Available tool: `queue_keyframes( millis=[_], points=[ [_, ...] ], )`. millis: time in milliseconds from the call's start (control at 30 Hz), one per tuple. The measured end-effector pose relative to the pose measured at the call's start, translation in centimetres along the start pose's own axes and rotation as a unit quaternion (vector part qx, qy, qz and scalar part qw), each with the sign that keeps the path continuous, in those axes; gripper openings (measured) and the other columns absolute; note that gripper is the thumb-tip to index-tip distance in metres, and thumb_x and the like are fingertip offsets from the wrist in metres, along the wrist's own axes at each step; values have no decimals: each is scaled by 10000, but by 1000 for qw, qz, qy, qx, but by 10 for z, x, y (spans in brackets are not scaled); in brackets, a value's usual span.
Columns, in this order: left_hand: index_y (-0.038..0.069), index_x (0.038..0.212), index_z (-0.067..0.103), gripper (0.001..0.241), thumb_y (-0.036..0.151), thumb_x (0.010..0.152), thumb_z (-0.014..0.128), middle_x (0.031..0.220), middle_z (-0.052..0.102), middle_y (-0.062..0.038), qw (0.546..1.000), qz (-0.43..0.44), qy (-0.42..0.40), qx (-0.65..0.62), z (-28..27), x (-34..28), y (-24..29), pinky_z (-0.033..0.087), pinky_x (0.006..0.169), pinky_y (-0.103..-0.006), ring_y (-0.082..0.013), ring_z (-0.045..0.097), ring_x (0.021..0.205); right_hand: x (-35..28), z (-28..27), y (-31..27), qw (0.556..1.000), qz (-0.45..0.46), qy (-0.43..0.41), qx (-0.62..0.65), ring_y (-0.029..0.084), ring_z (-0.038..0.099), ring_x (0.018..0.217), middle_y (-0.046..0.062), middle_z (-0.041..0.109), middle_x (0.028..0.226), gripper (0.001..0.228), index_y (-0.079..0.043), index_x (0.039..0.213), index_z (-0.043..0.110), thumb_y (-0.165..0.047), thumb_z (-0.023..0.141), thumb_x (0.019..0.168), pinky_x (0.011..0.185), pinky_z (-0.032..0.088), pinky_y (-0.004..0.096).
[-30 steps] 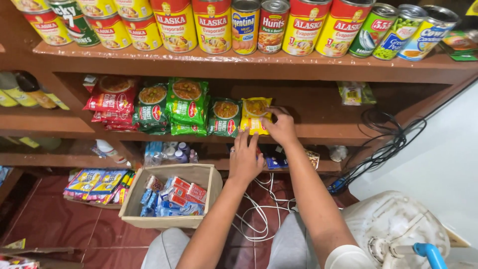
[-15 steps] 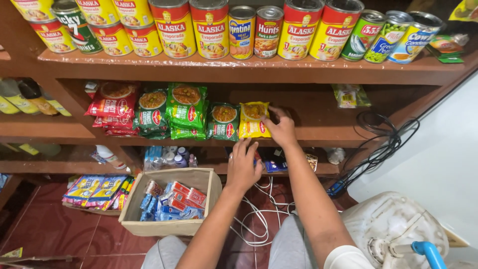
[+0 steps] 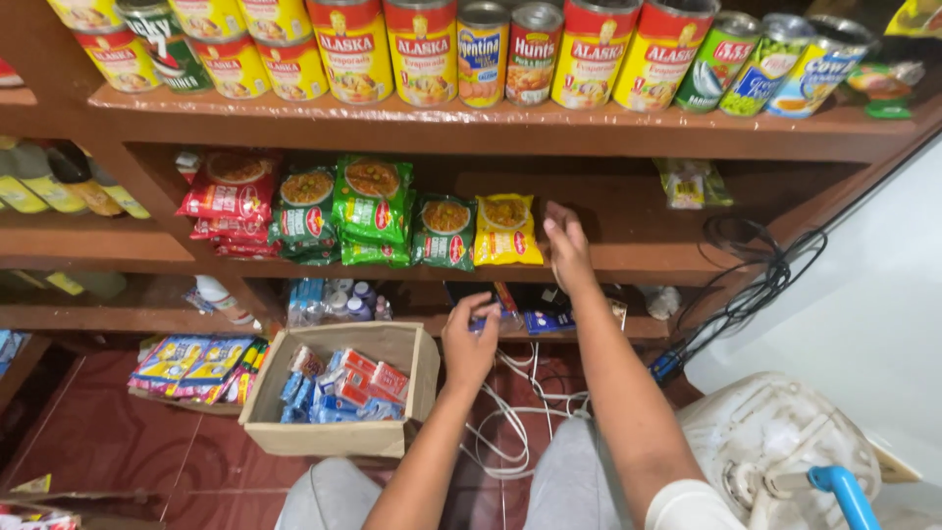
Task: The recorder organizes and stocks various instant noodle packets on shelves in a pantry or small storage area.
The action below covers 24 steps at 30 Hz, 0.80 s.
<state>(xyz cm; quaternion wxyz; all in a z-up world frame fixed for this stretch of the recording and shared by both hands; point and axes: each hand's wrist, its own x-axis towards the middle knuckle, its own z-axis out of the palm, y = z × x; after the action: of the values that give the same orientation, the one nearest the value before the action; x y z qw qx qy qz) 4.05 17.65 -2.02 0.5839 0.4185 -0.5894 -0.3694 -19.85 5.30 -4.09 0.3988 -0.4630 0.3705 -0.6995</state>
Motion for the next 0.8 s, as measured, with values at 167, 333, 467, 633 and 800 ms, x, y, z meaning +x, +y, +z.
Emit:
queue_keyframes(
  millis=[167, 333, 467, 633, 800],
  points=[
    [-17, 1087, 688, 252, 92, 894, 809, 888, 755, -143, 998, -37, 3, -46, 3, 5, -19, 548, 762, -290, -165, 712, 796, -31, 19, -6, 992, -98, 33, -69, 314, 347, 1509, 216, 393, 1614, 590, 6, 1514, 402, -272, 577, 1023, 1241, 254, 428],
    [16, 1341, 593, 400, 263, 1029, 633, 1143, 757, -154, 962, -73, -67, -254, 7, 22, -47, 521, 918, -286, -182, 681, 1051, -97, 83, -63, 880, -269, 73, -385, 358, 335, 1545, 207, 435, 1616, 685, -10, 1558, 437, -347, 583, 980, 1289, 225, 474],
    [43, 1484, 456, 553, 396, 1058, 458, 1488, 569, -166, 938, -65, -130, -316, 7, 33, -33, 451, 1082, -367, -233, 542, 1380, -108, 110, -77, 897, -278, 12, -342, 380, 361, 1539, 223, 422, 1615, 688, -13, 1524, 477, -406, 596, 972, 1284, 254, 482],
    [44, 1543, 403, 581, 385, 1075, 446, 1562, 485, -198, 896, -74, -133, -418, 7, 43, -9, 403, 1152, -415, -280, 476, 1444, -103, 143, -99, 935, -231, -17, -270, 362, 418, 1508, 209, 434, 1608, 631, -9, 1497, 484, -391, 580, 1004, 1253, 305, 456],
    [30, 1568, 406, 667, 470, 1067, 401, 1614, 466, -154, 910, -130, -105, -380, 14, 78, 38, 382, 1155, -406, -265, 481, 1450, -76, 165, -140, 971, -104, -9, -216, 309, 394, 1506, 189, 475, 1580, 562, 2, 1481, 503, -339, 477, 1035, 1242, 258, 404]
  ],
)
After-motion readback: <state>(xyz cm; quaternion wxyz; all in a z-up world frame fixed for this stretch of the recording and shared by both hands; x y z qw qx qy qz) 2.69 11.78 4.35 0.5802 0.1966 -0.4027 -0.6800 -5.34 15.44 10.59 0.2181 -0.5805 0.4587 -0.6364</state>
